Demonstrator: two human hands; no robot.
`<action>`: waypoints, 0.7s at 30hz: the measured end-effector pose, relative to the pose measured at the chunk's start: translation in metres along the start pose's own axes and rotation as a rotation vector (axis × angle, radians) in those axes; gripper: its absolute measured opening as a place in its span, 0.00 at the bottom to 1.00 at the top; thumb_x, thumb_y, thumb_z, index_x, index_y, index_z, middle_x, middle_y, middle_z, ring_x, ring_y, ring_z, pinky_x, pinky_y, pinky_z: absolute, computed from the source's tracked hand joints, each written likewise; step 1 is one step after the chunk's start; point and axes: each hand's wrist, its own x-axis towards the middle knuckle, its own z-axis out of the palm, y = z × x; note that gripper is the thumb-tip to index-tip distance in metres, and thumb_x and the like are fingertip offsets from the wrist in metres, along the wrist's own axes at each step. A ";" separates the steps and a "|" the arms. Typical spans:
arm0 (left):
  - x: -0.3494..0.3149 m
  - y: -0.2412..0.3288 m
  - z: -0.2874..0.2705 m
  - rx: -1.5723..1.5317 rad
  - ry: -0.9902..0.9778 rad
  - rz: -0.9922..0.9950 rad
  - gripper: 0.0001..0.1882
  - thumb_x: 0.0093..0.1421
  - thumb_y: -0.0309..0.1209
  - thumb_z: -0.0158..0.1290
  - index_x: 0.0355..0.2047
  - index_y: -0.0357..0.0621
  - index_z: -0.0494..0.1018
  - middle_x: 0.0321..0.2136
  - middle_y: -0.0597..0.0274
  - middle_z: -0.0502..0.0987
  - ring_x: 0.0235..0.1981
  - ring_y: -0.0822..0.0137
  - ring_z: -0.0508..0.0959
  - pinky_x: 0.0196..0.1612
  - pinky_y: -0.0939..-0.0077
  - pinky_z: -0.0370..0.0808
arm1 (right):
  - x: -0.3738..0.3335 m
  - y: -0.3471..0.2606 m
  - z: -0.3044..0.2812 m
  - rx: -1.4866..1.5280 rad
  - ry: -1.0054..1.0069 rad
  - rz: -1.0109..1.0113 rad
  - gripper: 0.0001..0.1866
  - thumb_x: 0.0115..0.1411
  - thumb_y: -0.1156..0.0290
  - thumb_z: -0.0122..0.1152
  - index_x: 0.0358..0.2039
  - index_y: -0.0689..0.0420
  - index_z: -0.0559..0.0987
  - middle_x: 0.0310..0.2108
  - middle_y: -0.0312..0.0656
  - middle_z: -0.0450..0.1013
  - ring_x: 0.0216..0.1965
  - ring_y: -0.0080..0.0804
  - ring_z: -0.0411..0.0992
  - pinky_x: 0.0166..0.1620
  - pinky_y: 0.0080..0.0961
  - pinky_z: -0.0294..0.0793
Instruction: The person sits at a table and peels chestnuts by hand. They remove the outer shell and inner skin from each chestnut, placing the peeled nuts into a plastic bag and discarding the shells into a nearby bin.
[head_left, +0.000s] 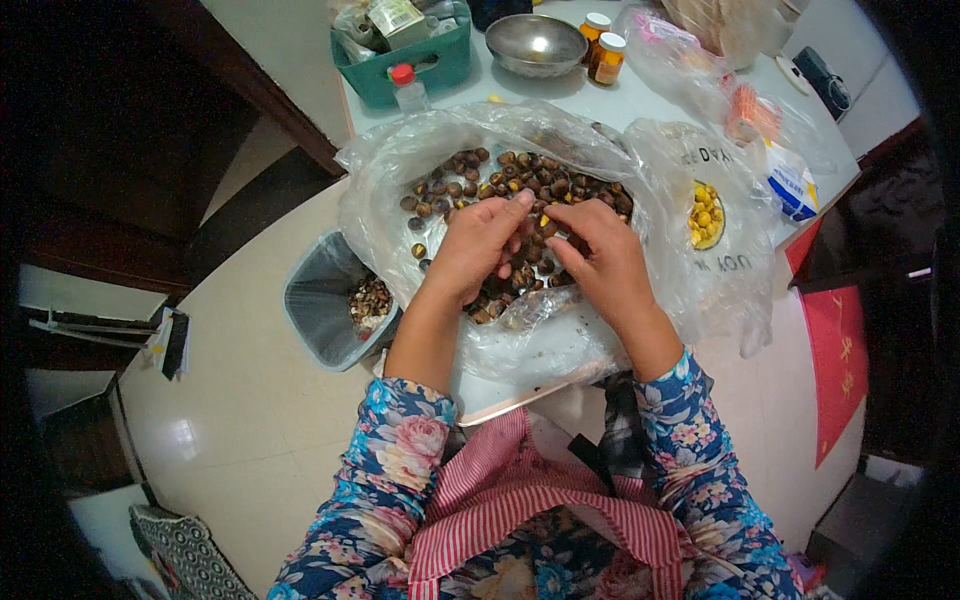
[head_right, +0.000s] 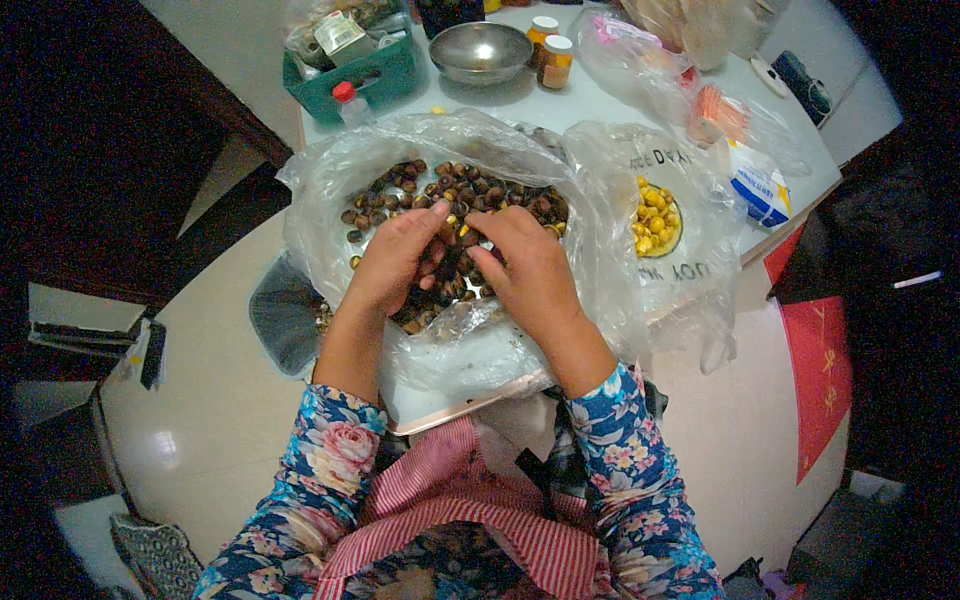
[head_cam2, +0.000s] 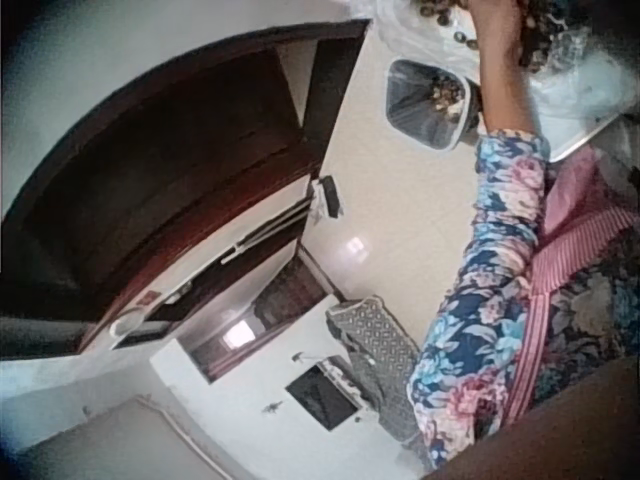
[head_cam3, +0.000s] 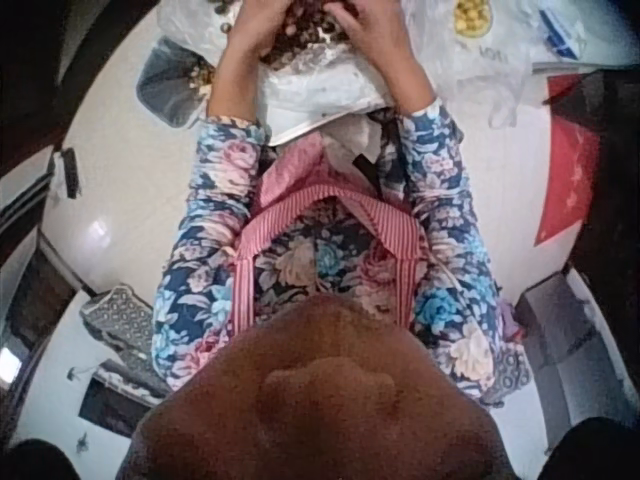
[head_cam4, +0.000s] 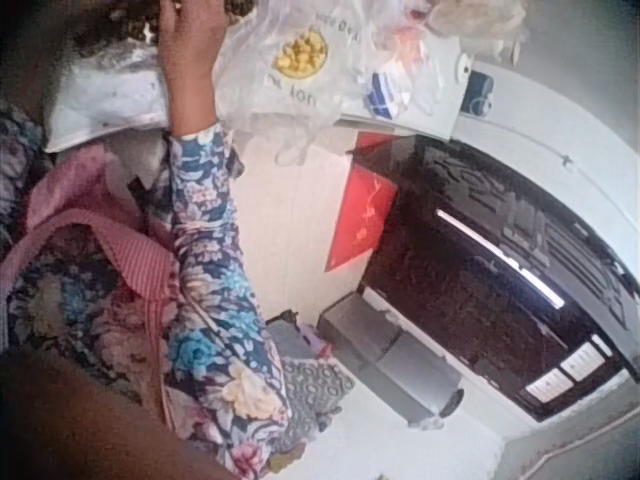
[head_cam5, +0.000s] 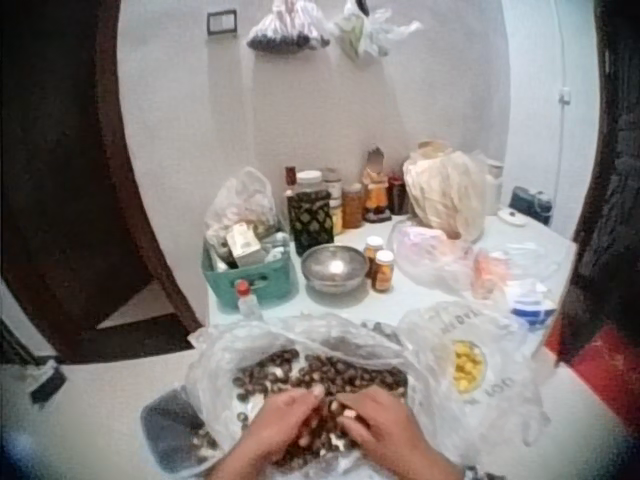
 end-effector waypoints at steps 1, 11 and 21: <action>0.000 0.000 0.000 0.013 -0.009 0.005 0.18 0.57 0.45 0.51 0.22 0.43 0.70 0.14 0.71 0.65 0.13 0.81 0.62 0.13 0.87 0.60 | 0.002 0.000 0.002 0.024 0.006 0.005 0.17 0.46 0.79 0.61 0.39 0.58 0.75 0.31 0.44 0.71 0.33 0.38 0.70 0.35 0.27 0.70; 0.005 -0.007 -0.004 0.020 -0.002 -0.003 0.10 0.57 0.37 0.51 0.26 0.44 0.68 0.15 0.72 0.64 0.12 0.81 0.62 0.12 0.87 0.59 | 0.003 0.017 0.021 0.707 -0.043 0.421 0.13 0.56 0.73 0.53 0.42 0.61 0.74 0.32 0.40 0.70 0.31 0.26 0.69 0.34 0.21 0.70; 0.012 -0.027 0.021 -0.100 0.150 0.196 0.09 0.61 0.34 0.46 0.28 0.41 0.65 0.16 0.68 0.67 0.12 0.80 0.64 0.12 0.86 0.60 | 0.008 0.009 0.053 0.507 0.175 0.359 0.11 0.61 0.68 0.47 0.38 0.63 0.73 0.30 0.45 0.73 0.30 0.32 0.72 0.34 0.25 0.69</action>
